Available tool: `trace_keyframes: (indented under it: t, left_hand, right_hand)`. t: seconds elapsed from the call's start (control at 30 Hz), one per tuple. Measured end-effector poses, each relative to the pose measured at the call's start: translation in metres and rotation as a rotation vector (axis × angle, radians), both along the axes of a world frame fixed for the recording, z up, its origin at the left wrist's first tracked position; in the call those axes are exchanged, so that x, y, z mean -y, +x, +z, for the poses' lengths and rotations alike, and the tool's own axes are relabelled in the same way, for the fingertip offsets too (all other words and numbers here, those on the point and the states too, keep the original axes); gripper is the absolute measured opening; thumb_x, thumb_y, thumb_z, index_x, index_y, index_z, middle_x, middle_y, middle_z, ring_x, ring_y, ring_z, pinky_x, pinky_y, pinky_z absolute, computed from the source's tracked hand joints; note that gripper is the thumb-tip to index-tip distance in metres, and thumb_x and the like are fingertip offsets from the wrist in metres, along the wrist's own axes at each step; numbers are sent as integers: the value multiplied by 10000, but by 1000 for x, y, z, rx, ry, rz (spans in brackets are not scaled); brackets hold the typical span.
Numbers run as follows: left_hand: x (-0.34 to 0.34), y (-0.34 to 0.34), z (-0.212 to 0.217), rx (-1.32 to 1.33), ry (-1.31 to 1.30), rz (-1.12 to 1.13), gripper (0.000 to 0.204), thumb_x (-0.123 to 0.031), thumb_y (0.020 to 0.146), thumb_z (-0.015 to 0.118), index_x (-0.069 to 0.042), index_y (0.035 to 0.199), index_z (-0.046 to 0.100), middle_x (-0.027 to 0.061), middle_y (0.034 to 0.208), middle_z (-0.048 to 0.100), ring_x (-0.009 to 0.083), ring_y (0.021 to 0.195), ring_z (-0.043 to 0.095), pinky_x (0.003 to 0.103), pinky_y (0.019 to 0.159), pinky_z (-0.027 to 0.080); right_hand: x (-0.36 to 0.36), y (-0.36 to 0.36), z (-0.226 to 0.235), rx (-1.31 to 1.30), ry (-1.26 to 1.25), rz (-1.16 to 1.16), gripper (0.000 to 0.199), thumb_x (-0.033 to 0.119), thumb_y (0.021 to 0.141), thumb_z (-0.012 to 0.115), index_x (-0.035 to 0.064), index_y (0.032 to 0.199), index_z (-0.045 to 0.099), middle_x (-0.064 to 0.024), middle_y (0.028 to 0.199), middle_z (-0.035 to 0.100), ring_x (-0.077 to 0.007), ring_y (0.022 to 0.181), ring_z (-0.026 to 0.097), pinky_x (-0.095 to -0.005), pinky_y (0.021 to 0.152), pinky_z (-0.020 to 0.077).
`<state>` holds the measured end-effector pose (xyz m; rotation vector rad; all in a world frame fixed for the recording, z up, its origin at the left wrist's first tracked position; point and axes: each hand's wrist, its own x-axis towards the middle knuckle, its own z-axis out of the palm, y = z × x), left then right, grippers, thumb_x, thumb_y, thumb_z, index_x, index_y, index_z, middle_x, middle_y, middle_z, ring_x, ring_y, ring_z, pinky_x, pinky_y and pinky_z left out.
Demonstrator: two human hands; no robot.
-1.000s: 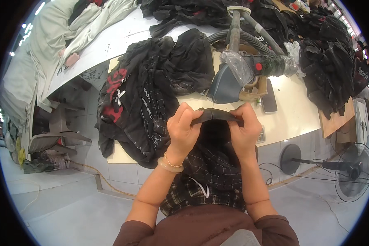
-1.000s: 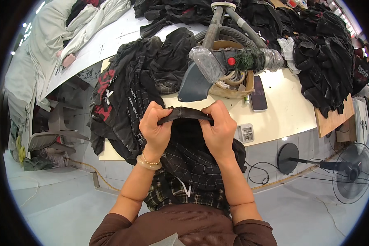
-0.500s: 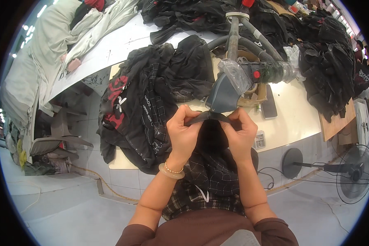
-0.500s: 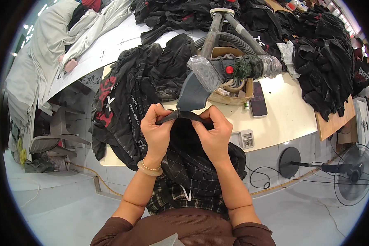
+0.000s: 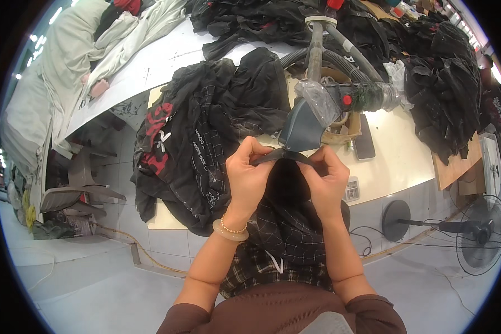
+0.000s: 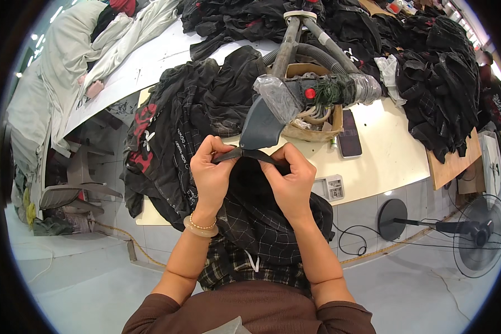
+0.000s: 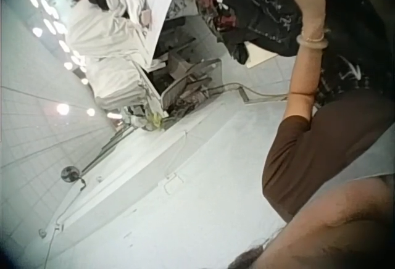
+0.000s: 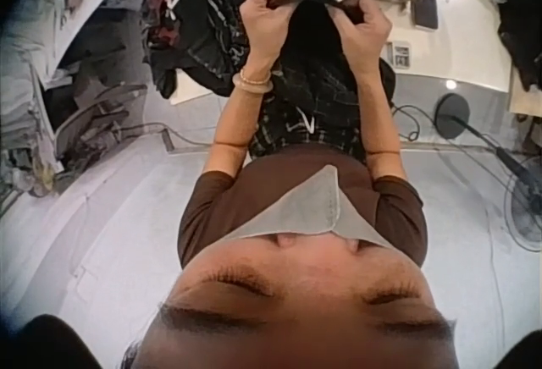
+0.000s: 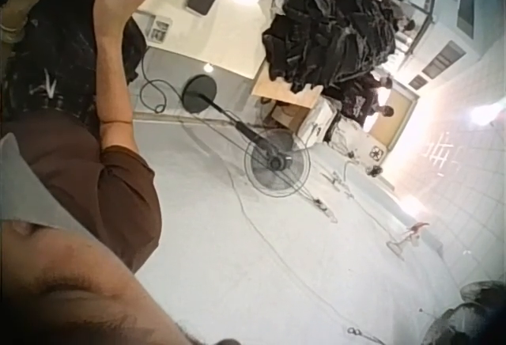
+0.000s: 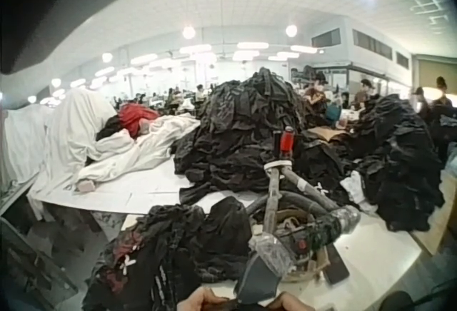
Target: The recorder is inspecting black t-shirts at a manufacturing workbench, aligning edges and checking for defects.
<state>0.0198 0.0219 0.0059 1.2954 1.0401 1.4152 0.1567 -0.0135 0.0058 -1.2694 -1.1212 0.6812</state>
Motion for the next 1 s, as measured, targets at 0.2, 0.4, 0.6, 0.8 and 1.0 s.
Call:
trace_keyframes:
  t: [0.2,0.4,0.6,0.8,1.0]
  left_hand:
    - [-7,-3,-2,-5,-7,-54,195,104,777,692,2,763,525,-35,731,565,2,702,516,159,619,417]
    - [-8,-6,-1,-83,-24,-43,186,93,777,695,7,767,530,-15,728,618,9,692,539,165,606,427]
    - [-5,-9,2,-142,-62,-56,177,84,773,708,12,773,546,-10,739,624,14,703,539,174,620,432]
    - [8,-41,9,228,-505,-596,276,-204,965,582,55,990,672,55,943,699,66,837,614,216,776,479]
    - [10,-46,-2,270,-543,-590,319,-216,990,543,64,1081,667,60,1033,689,79,919,603,229,852,461]
  right_hand:
    - [4,0,-7,-10,-41,-8,217,-27,760,707,-20,687,503,-15,596,527,-55,571,448,-225,524,368]
    - [6,-2,-5,0,-14,-7,225,-13,771,710,-17,685,503,-13,598,519,-55,571,443,-224,522,362]
    - [7,-1,-4,25,-19,7,184,-9,794,702,-24,708,540,0,622,541,-51,599,457,-228,540,380]
    - [9,26,-2,-440,-332,340,256,180,937,619,-13,769,605,75,698,505,-21,690,400,-208,636,342]
    - [14,24,-11,-373,-357,417,269,187,973,567,1,782,596,94,724,469,-14,715,374,-190,652,322]
